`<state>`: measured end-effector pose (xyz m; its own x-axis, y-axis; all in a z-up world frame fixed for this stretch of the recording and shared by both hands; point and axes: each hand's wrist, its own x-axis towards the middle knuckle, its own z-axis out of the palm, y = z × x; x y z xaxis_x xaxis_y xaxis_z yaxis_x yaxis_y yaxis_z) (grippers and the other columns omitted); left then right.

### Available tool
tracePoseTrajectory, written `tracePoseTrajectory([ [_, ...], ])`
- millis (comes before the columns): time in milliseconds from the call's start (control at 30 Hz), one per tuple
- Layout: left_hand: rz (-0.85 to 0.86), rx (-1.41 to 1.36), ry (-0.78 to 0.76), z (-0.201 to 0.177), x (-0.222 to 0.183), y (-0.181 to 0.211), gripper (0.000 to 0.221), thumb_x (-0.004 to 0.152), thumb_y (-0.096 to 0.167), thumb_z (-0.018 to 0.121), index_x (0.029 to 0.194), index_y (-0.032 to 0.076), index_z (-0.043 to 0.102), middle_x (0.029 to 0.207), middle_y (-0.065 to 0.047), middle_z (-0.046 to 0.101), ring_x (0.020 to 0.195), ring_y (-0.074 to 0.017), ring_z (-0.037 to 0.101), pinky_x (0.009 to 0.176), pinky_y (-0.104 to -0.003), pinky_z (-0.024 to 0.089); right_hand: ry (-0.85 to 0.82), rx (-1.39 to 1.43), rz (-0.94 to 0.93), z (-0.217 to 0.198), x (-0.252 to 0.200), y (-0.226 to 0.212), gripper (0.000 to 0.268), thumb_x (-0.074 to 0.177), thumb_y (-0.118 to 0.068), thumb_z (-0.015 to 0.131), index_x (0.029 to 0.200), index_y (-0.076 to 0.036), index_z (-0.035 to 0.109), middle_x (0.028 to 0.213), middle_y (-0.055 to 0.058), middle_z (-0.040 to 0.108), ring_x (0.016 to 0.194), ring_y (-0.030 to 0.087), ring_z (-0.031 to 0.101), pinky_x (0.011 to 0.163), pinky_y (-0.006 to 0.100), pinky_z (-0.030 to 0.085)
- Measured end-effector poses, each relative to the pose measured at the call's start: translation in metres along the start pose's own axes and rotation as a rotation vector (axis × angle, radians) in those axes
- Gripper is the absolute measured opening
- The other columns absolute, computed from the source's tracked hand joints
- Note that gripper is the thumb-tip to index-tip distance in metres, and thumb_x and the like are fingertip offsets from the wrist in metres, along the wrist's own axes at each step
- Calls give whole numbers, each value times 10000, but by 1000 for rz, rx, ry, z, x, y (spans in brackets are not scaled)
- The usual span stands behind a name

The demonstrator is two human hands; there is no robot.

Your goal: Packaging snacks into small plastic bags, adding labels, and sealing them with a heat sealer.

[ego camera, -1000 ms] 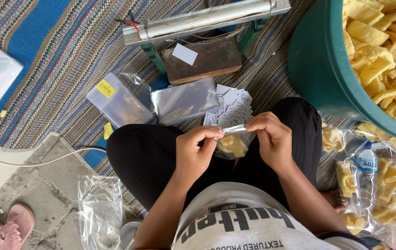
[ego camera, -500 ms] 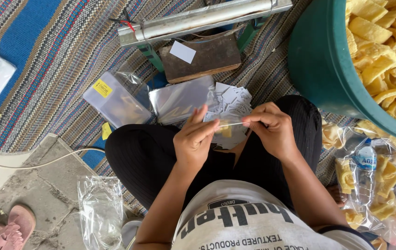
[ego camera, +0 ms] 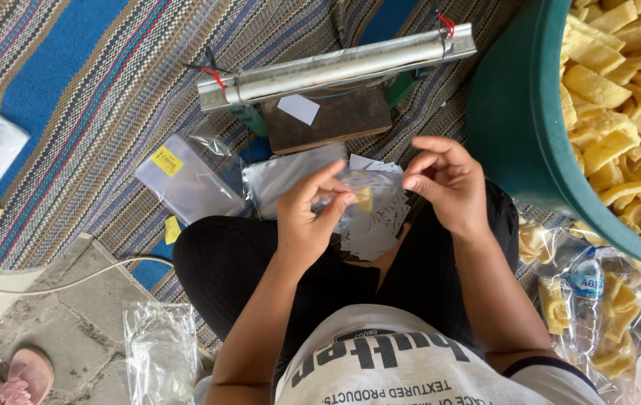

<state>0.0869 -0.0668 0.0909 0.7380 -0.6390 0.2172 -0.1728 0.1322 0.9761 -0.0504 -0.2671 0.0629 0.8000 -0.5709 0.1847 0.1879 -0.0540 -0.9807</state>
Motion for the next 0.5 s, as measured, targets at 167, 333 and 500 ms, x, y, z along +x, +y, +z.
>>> tracePoseTrajectory([
  [167, 52, -135, 140, 1, -7, -9, 131, 834, -28, 813, 952, 7, 767, 890, -133, 750, 914, -297, 752, 875, -430, 624, 26, 9, -114, 12, -3, -9, 65, 880, 45, 763, 923, 81, 729, 808, 217, 693, 752, 263, 629, 693, 336, 507],
  [333, 174, -272, 49, 5, -25, -6, 225, 823, -51, 800, 1006, 79, 783, 1126, -174, 753, 1170, -345, 677, 1097, -543, 483, 16, -307, -462, 35, -17, -56, 149, 926, -155, 754, 817, -55, 735, 888, 174, 748, 819, 352, 685, 747, 447, 553],
  [500, 192, -394, 148, 13, -41, 20, 144, 855, -42, 774, 958, 60, 776, 1071, -185, 776, 1159, -309, 702, 1169, -516, 417, 32, -526, -537, 30, -39, -67, 227, 980, -243, 652, 791, -118, 644, 832, 98, 771, 793, 331, 722, 725, 402, 605],
])
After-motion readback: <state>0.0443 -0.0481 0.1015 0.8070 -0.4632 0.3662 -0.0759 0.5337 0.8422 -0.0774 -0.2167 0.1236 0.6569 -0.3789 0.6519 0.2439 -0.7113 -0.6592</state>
